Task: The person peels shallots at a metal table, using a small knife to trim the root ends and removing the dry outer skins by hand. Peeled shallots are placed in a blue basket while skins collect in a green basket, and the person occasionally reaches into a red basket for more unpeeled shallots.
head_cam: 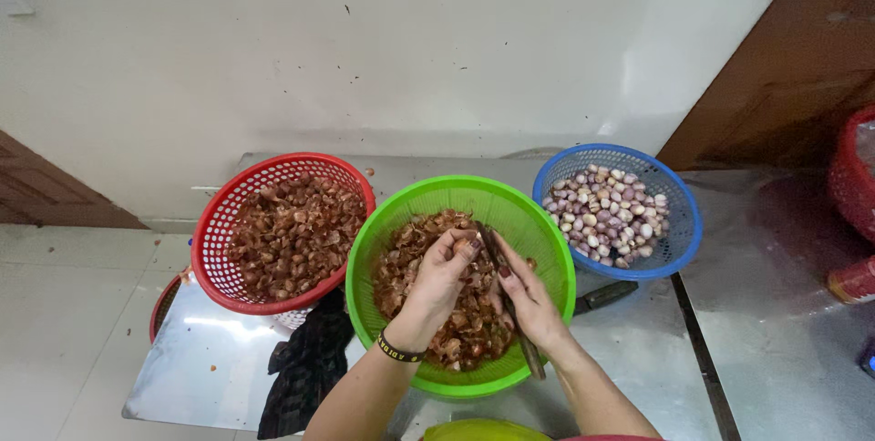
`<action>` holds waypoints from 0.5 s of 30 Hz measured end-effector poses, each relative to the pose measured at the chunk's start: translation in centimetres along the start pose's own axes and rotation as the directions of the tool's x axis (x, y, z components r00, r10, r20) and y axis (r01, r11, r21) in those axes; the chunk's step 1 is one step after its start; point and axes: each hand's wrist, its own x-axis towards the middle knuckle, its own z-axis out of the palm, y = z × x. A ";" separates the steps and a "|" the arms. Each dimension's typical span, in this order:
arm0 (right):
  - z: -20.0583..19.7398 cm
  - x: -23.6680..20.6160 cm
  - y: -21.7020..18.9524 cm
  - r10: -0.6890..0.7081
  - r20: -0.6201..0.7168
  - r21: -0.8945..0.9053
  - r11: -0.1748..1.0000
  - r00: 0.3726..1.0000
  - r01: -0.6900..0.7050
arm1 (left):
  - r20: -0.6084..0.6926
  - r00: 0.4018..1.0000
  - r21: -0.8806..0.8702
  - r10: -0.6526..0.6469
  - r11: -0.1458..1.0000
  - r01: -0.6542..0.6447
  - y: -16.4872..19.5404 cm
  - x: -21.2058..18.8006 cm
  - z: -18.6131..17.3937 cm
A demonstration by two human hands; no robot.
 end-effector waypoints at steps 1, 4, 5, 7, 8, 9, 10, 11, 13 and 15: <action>0.0 0.0 0.0 0.015 0.005 0.038 0.999 1.000 -0.015 | 0.011 1.000 -0.032 -0.027 0.999 0.027 0.0 -0.1 -0.1; -0.8 -0.3 -0.3 0.106 0.134 0.335 0.931 0.985 -0.146 | 0.048 0.991 -0.108 -0.128 0.985 0.133 0.6 -0.8 0.1; -1.0 -0.2 -0.5 0.123 0.144 0.386 0.907 0.982 -0.170 | 0.052 0.988 -0.094 -0.142 0.985 0.146 1.0 -1.0 0.1; -1.4 -0.3 -0.9 0.154 0.165 0.479 0.851 0.974 -0.216 | 0.062 0.984 -0.070 -0.169 0.982 0.173 1.7 -1.1 0.5; -1.3 -0.3 -1.1 0.124 0.163 0.463 0.866 0.979 -0.187 | 0.054 0.984 -0.069 -0.168 0.983 0.172 2.0 -1.2 0.7; -1.2 -0.1 -1.2 0.093 0.162 0.447 0.881 0.982 -0.157 | 0.045 0.985 -0.069 -0.167 0.983 0.170 2.1 -1.1 0.9; -1.0 -0.1 -1.3 0.063 0.161 0.431 0.894 0.985 -0.128 | 0.036 0.985 -0.069 -0.168 0.983 0.170 2.2 -1.1 1.0; -0.9 -0.2 -1.4 0.079 0.147 0.377 0.917 0.986 -0.130 | 0.024 0.988 -0.062 -0.153 0.986 0.154 2.1 -1.1 1.1; -0.5 -0.5 -1.4 0.106 0.117 0.264 0.955 0.987 -0.134 | 0.003 0.993 -0.047 -0.120 0.992 0.120 1.6 -0.9 0.9; -0.4 -0.4 -1.2 0.108 0.093 0.265 0.956 0.990 -0.129 | 0.009 0.996 -0.031 -0.089 0.996 0.089 0.9 -0.7 0.4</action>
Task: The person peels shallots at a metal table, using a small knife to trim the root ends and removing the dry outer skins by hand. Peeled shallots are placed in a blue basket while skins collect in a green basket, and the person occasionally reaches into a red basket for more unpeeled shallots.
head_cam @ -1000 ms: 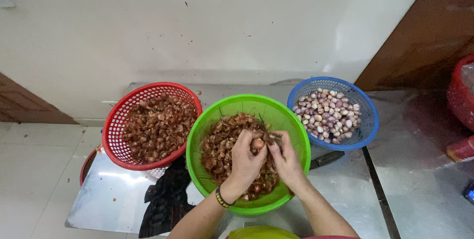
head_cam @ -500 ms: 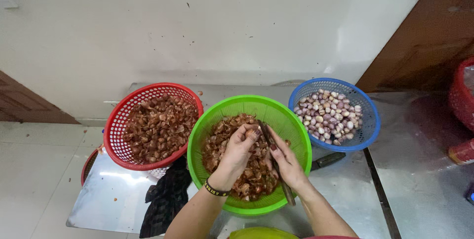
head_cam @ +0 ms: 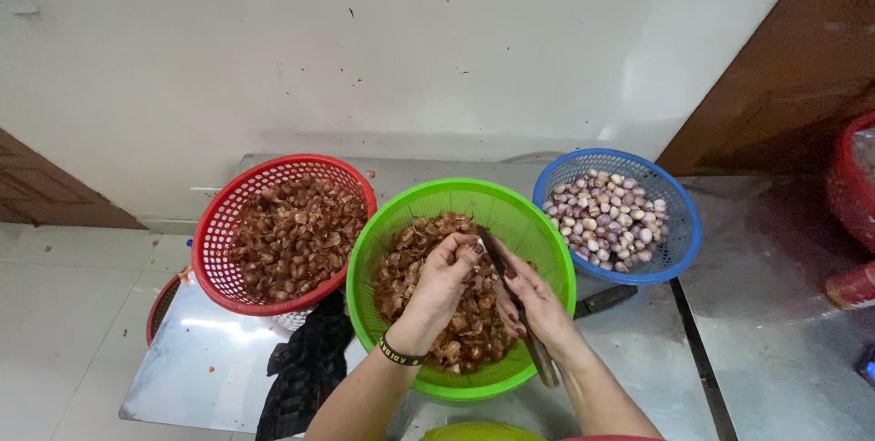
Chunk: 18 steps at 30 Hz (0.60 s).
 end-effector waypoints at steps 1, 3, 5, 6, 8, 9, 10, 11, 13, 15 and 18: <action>-0.1 0.1 0.1 -0.001 -0.011 -0.001 1.000 1.000 0.001 | 0.003 1.000 0.007 0.016 1.000 -0.016 -0.4 0.1 -0.3; -0.5 0.5 0.4 0.001 -0.042 -0.024 1.000 0.999 -0.002 | 0.023 0.999 -0.010 0.035 0.999 -0.034 -0.9 0.5 -0.9; -1.1 0.7 0.6 -0.003 -0.055 -0.057 0.998 0.998 0.000 | 0.049 0.998 -0.034 0.047 0.998 -0.045 -1.4 0.6 -1.1; -1.4 0.9 0.6 -0.009 -0.051 -0.077 0.997 0.999 0.005 | 0.062 0.997 -0.046 0.050 0.998 -0.047 -1.4 0.7 -1.2; -1.7 0.9 0.6 -0.009 -0.027 -0.044 0.999 1.000 0.008 | 0.061 0.998 -0.083 0.000 0.997 0.005 -1.2 0.6 -1.2; -1.8 0.8 0.5 -0.008 -0.007 0.007 1.000 1.000 0.008 | 0.051 0.997 -0.107 -0.049 0.993 0.055 -1.0 0.5 -1.2; -1.7 0.8 0.4 -0.009 0.013 0.057 0.998 1.000 0.008 | 0.042 0.994 -0.130 -0.099 0.986 0.103 -0.7 0.5 -1.2; -1.6 0.7 0.2 0.012 0.026 0.118 0.993 1.000 -0.015 | 0.022 0.992 -0.138 -0.125 0.982 0.127 -0.5 0.5 -1.0; -1.1 0.2 -0.3 0.055 0.056 0.237 0.969 0.997 -0.067 | -0.022 0.983 -0.155 -0.180 0.972 0.175 -0.3 0.4 -0.8; -0.2 0.1 -0.7 0.064 0.028 0.177 0.982 0.998 -0.068 | -0.002 0.993 -0.162 -0.115 0.980 0.113 -0.4 0.6 -0.6; 0.4 -0.1 -1.2 0.073 0.004 0.105 0.992 0.997 -0.073 | 0.019 0.998 -0.148 -0.059 0.987 0.061 -0.8 0.7 -0.8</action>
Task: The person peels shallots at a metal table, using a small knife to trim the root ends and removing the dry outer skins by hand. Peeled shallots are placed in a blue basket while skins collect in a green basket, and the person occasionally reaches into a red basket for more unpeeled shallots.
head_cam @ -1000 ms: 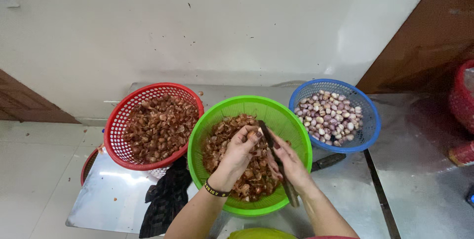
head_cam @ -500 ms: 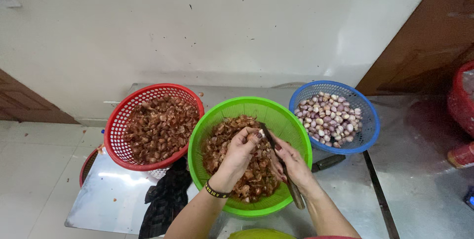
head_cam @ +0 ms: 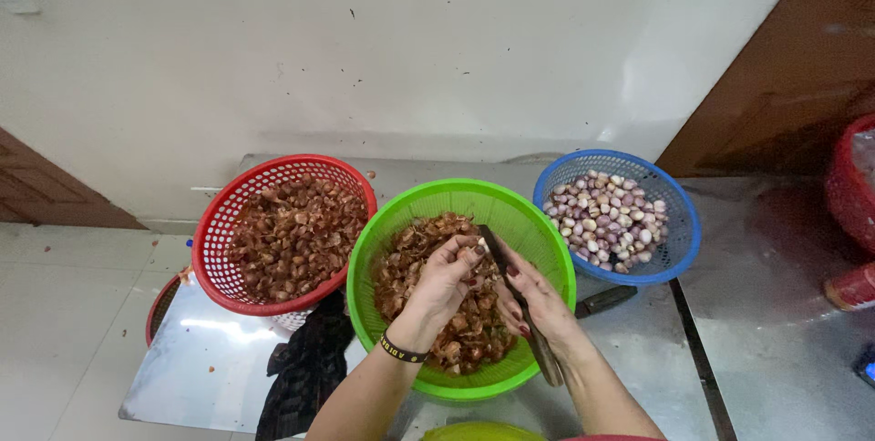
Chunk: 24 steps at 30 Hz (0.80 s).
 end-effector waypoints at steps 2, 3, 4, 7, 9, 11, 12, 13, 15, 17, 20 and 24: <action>-0.1 0.1 -0.4 0.017 -0.002 0.016 1.000 1.000 -0.017 | 0.018 0.999 0.077 0.035 0.996 -0.036 -0.1 0.3 -0.4; -0.3 0.1 -0.6 0.035 0.000 0.057 0.998 0.999 -0.035 | 0.026 0.998 0.145 0.055 0.988 -0.058 0.0 0.3 -0.7; -0.5 0.2 -0.7 0.051 0.004 0.098 0.994 0.999 -0.051 | 0.037 0.997 0.213 0.074 0.974 -0.081 0.2 0.5 -1.0; -0.7 0.2 -0.1 0.000 -0.011 -0.023 1.000 1.000 0.000 | 0.034 0.994 0.322 0.105 0.940 -0.110 0.3 0.6 -1.3; -0.6 0.5 0.4 -0.013 -0.036 -0.036 0.999 0.999 0.012 | 0.005 0.987 0.424 0.158 0.894 -0.145 0.2 0.6 -1.1; -0.6 0.4 0.9 -0.025 -0.026 -0.028 0.999 0.999 0.024 | 0.005 0.981 0.471 0.193 0.865 -0.173 0.0 0.4 -0.8; -0.7 0.6 0.9 -0.033 -0.002 -0.015 0.999 0.999 0.033 | 0.021 0.979 0.468 0.203 0.863 -0.189 0.1 0.3 -0.6; -0.8 0.6 1.0 -0.040 0.022 -0.002 0.999 0.999 0.041 | 0.035 0.976 0.464 0.214 0.862 -0.205 0.3 0.3 -0.5; -1.2 0.7 0.8 -0.018 -0.069 -0.006 1.000 0.997 0.018 | -0.013 0.997 0.304 0.071 0.951 -0.063 0.8 0.0 -0.3; -1.6 1.0 0.7 -0.044 -0.143 -0.035 0.999 0.989 0.040 | -0.059 0.998 0.190 -0.030 0.981 0.041 1.3 0.0 -0.2; -1.7 1.2 1.2 -0.131 -0.140 -0.131 0.985 0.981 0.113 | -0.109 0.992 0.118 -0.056 0.991 0.069 1.4 0.2 -0.1; -1.2 1.2 2.9 -0.204 -0.005 -0.250 0.948 0.979 0.196 | -0.104 0.993 0.048 -0.049 0.997 0.054 0.3 0.3 0.0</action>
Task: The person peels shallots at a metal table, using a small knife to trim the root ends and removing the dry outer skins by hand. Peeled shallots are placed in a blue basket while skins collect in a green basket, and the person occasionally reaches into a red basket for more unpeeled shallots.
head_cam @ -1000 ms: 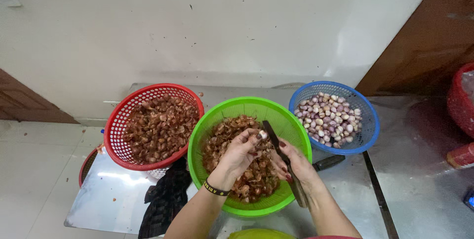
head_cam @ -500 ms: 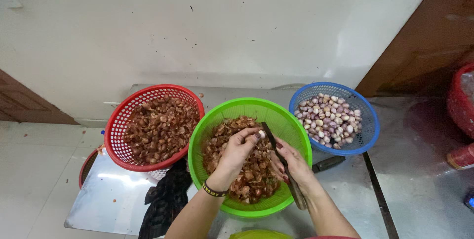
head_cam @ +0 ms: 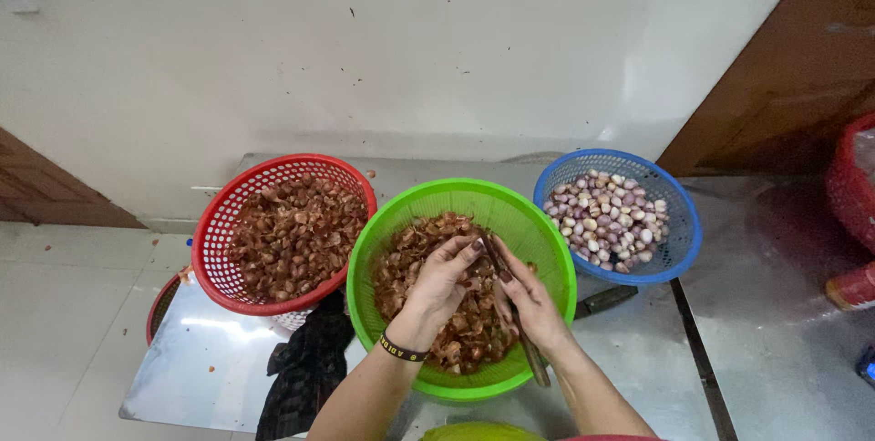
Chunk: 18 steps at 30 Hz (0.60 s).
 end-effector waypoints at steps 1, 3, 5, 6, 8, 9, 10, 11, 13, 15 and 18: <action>0.1 0.0 0.2 -0.029 0.010 -0.025 0.999 1.000 0.030 | -0.008 1.000 -0.023 -0.020 1.000 0.020 -0.2 0.0 -0.1; -0.2 0.0 0.4 0.025 0.005 0.054 0.998 1.000 -0.025 | 0.005 1.000 -0.040 -0.025 0.999 0.025 -0.4 0.1 -0.3; -0.5 0.1 0.3 0.039 0.015 0.121 0.992 0.999 -0.041 | 0.021 0.999 -0.048 -0.036 0.998 0.037 -0.3 0.2 -0.4; -0.6 0.1 0.2 0.032 0.024 0.151 0.988 0.999 -0.035 | 0.027 0.998 -0.049 -0.048 0.998 0.049 -0.1 0.2 -0.4; -0.8 0.1 0.2 0.048 0.014 0.174 0.984 0.999 -0.050 | 0.042 0.997 -0.049 -0.058 0.997 0.060 0.1 0.0 -0.3; -0.7 0.0 0.2 0.071 -0.005 0.167 0.984 0.997 -0.069 | 0.051 0.997 -0.047 -0.054 0.997 0.057 0.3 -0.1 -0.2; -0.7 0.0 0.3 0.092 -0.025 0.161 0.983 0.995 -0.087 | 0.061 0.997 -0.045 -0.051 0.998 0.053 0.4 -0.3 -0.1; -0.7 0.0 0.5 0.054 -0.011 0.097 0.994 0.999 -0.052 | 0.038 0.999 0.003 -0.036 0.999 0.036 0.5 -0.5 0.2; -0.7 0.2 0.8 -0.016 0.025 -0.032 0.999 1.000 0.017 | -0.008 1.000 0.096 -0.006 0.995 0.007 0.8 -0.8 0.7; -1.1 0.5 0.8 0.152 -0.083 0.001 0.988 0.985 -0.153 | 0.032 0.999 0.143 -0.003 0.990 -0.001 1.5 -1.2 1.0; -2.4 1.1 0.2 0.115 -0.192 0.007 0.993 0.975 -0.116 | 0.079 0.997 0.222 0.013 0.975 -0.030 2.4 -1.6 1.4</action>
